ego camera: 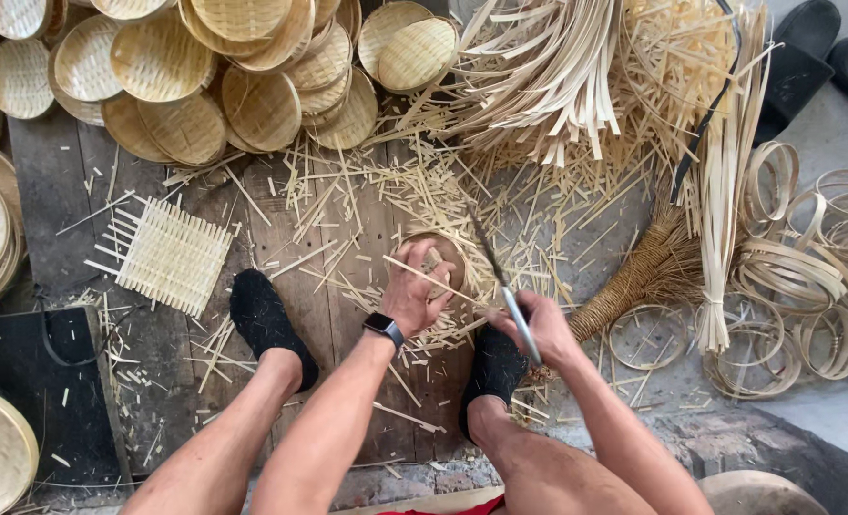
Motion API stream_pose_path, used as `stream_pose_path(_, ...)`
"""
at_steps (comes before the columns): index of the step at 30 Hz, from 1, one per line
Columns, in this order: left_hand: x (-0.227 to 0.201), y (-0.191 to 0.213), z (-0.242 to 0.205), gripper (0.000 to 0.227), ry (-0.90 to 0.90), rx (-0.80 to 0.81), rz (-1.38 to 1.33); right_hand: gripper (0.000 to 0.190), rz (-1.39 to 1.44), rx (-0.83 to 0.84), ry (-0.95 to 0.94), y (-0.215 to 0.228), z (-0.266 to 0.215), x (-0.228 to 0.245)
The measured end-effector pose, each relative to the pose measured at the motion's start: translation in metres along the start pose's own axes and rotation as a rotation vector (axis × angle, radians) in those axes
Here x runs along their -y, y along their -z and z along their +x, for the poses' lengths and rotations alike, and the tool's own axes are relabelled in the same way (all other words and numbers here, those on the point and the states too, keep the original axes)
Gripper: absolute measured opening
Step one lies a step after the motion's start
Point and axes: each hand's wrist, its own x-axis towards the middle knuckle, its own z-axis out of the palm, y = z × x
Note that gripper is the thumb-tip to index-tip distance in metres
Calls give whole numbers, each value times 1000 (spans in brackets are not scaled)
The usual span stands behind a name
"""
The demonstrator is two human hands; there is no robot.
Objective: The person sits on the floor and weaves small round bamboo baskets. They place a woven bamboo mat over a wooden mold, wrap a bamboo ring around the edge, and use shears to trim the excess matting flush with the ring. The finished baskets are stacked nearby.
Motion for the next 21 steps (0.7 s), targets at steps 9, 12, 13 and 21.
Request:
stream_pose_path(9,-48,-11,-7,90,438,-284,-70,66,-829,-418,418,18,41,-14)
stream_pose_path(12,-38,-8,-8,89,372,-261,-88,65,-905,-332,322,9,59,-17)
stream_pose_path(13,-37,-6,-10,87,378,-265,-100,56,-872,-257,264,9,65,-21)
stream_pose_path(21,-32,-15,-8,84,408,-264,-125,57,-937,-317,405,26,71,-41)
